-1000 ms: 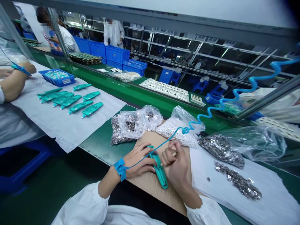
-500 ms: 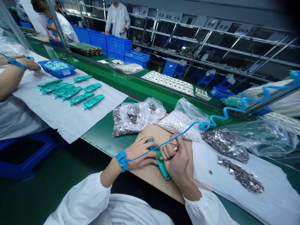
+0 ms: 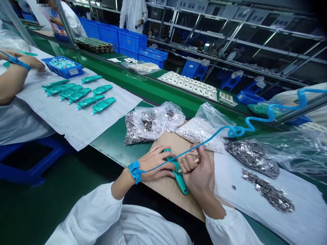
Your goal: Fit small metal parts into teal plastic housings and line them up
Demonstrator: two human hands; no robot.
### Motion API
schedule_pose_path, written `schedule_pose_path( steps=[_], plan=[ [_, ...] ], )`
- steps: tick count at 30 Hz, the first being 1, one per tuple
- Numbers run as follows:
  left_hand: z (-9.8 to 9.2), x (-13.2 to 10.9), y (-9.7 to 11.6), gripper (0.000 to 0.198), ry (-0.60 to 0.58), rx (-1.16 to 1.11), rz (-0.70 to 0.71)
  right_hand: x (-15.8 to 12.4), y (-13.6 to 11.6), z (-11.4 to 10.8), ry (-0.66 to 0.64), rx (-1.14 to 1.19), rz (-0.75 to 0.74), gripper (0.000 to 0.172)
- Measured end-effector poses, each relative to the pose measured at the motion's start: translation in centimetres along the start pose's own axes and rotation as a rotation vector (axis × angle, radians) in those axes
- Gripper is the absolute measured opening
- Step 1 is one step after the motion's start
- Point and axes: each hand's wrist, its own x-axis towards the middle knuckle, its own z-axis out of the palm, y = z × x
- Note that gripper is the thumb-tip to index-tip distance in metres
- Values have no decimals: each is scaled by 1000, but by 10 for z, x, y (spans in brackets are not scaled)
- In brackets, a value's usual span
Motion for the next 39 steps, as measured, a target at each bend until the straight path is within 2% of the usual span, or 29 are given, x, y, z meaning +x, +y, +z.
schedule_pose_path(
  steps=[6, 11, 16, 20, 24, 28, 31, 36, 39],
  plan=[
    [0, 1, 1, 28, 6, -9, -4, 0, 5, 2, -8, -34, -29, 29],
    [-2, 1, 2, 28, 3, -16, 9, -4, 11, 4, -25, -130, -98, 37],
    [-2, 0, 0, 30, 10, -32, 12, -7, 19, 6, -31, -126, -95, 43],
    [-1, -1, 0, 32, 9, -8, 22, -8, 24, 8, -74, -125, -151, 45],
    [-3, -2, 1, 28, 30, 21, 29, -13, 10, 11, -102, -102, -231, 42],
    [-5, -2, 5, 33, 31, -24, 30, -30, -28, 5, -1, -40, -375, 33],
    [-6, 1, 7, 40, 35, -31, 31, -43, -43, -9, 69, -62, -337, 35],
    [-11, 6, 14, 31, -43, -34, 6, -52, -25, -26, 195, -15, -270, 36],
    [-17, 8, 21, 47, -101, -9, -60, -48, -14, -24, 239, 26, -291, 37]
  ],
)
